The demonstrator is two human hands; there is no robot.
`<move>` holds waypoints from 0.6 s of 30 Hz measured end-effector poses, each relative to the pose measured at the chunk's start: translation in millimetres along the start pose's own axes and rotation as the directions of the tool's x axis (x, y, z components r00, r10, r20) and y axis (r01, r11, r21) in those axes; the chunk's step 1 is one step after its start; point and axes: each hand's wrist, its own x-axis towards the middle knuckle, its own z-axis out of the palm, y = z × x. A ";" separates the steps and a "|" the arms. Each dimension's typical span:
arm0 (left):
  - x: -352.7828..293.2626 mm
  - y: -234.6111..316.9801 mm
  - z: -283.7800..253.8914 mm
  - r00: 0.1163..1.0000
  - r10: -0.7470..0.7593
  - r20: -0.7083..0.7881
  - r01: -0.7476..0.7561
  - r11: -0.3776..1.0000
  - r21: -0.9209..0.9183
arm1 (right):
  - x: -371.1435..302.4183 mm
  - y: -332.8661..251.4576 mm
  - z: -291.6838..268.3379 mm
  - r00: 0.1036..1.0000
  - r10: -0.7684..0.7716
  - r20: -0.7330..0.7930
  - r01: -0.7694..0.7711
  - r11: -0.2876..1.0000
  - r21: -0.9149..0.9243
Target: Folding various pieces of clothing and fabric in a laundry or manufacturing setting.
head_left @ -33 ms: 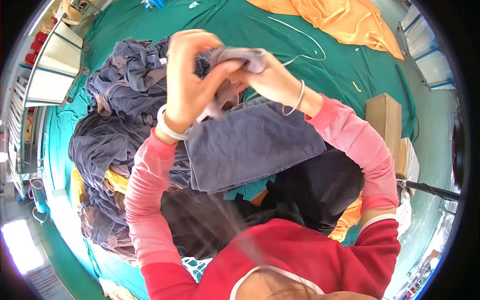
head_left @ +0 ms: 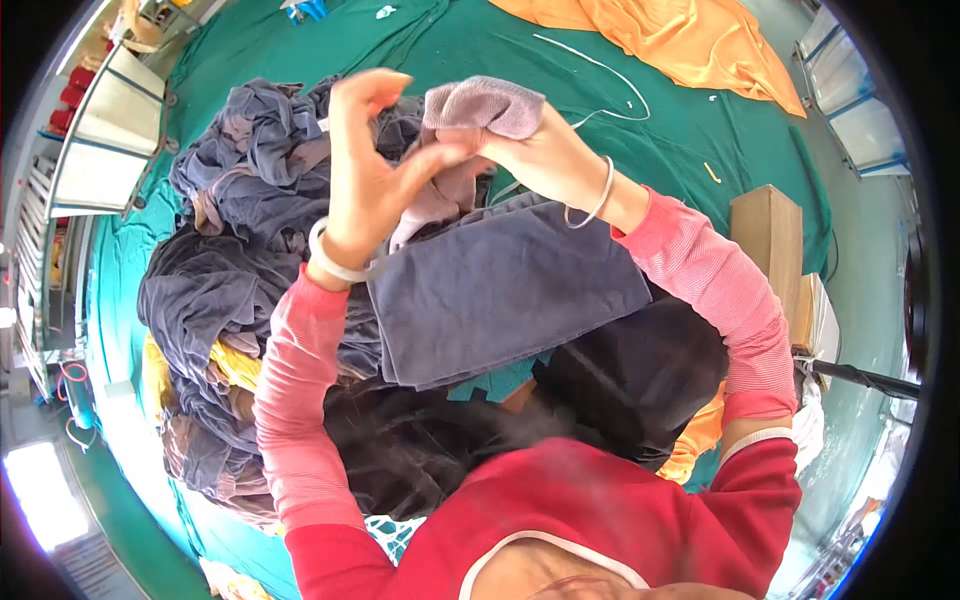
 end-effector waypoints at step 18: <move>10.4 -23.1 -43.2 0.746 -0.391 0.539 0.553 -0.088 -0.829 | -14.1 43.7 -31.6 0.956 0.226 0.184 -0.124 0.887 -0.445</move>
